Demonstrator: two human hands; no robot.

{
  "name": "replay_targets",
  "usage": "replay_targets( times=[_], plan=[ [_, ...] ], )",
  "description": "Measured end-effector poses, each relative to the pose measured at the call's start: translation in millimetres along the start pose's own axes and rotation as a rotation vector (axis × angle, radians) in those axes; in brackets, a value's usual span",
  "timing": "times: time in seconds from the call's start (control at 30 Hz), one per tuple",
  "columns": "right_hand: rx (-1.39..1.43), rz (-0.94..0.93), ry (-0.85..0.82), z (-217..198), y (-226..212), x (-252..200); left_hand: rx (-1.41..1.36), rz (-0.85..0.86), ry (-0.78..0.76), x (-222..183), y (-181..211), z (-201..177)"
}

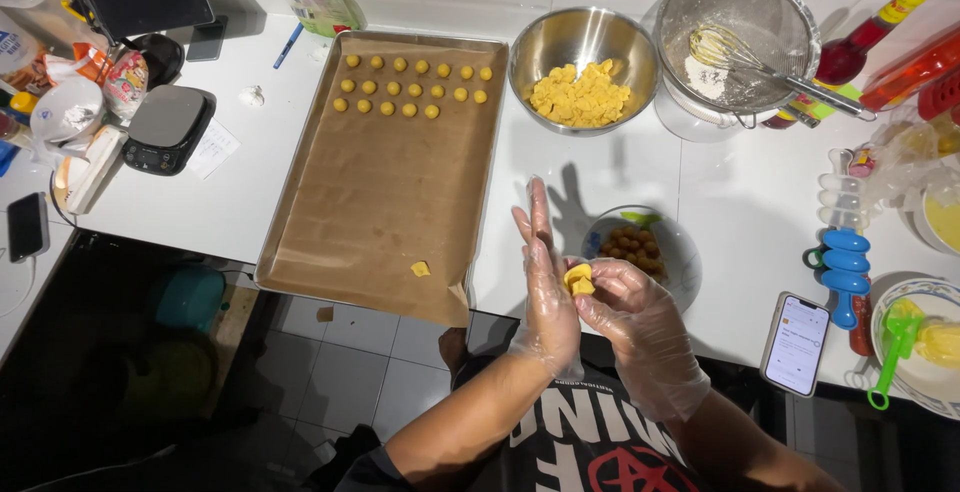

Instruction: Filling dough with pineapple jam and rolling them into balls to make cookies

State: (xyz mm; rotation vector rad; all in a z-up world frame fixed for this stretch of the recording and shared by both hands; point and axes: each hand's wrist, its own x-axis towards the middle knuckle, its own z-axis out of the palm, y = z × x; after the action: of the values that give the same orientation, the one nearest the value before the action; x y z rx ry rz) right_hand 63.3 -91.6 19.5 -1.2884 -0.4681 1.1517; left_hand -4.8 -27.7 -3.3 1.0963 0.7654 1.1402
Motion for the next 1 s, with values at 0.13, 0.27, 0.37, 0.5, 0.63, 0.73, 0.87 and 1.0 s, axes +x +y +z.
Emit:
replay_targets(
  times=[0.13, 0.27, 0.37, 0.5, 0.63, 0.73, 0.87, 1.0],
  plan=[
    [0.102, 0.124, 0.042, -11, -1, 13, 0.209, 0.074, -0.07, 0, 2, -9],
    [0.314, 0.258, 0.021, -27, -1, 28, -0.038, -0.187, -0.146, 5, 23, -13],
    [0.326, 0.22, 0.02, -39, 14, 41, -0.058, -0.156, -0.112, 1, 6, -14],
    [0.263, 0.154, 0.084, -26, -5, 38, -0.003, -0.069, -0.01, -3, -16, -21],
    [0.152, 0.097, 0.116, -22, -4, 38, 0.01, -0.129, 0.037, -2, -14, -24],
    [0.013, -0.021, 0.101, -23, 2, 41, -0.011, -0.328, 0.141, 4, -9, -23],
    [-0.209, -0.148, 0.113, -20, -6, 38, -0.06, -0.435, 0.176, 8, -18, -26],
    [-0.28, -0.238, 0.147, -11, -18, 34, -0.16, -0.47, 0.214, 13, -16, -26]
  ],
)
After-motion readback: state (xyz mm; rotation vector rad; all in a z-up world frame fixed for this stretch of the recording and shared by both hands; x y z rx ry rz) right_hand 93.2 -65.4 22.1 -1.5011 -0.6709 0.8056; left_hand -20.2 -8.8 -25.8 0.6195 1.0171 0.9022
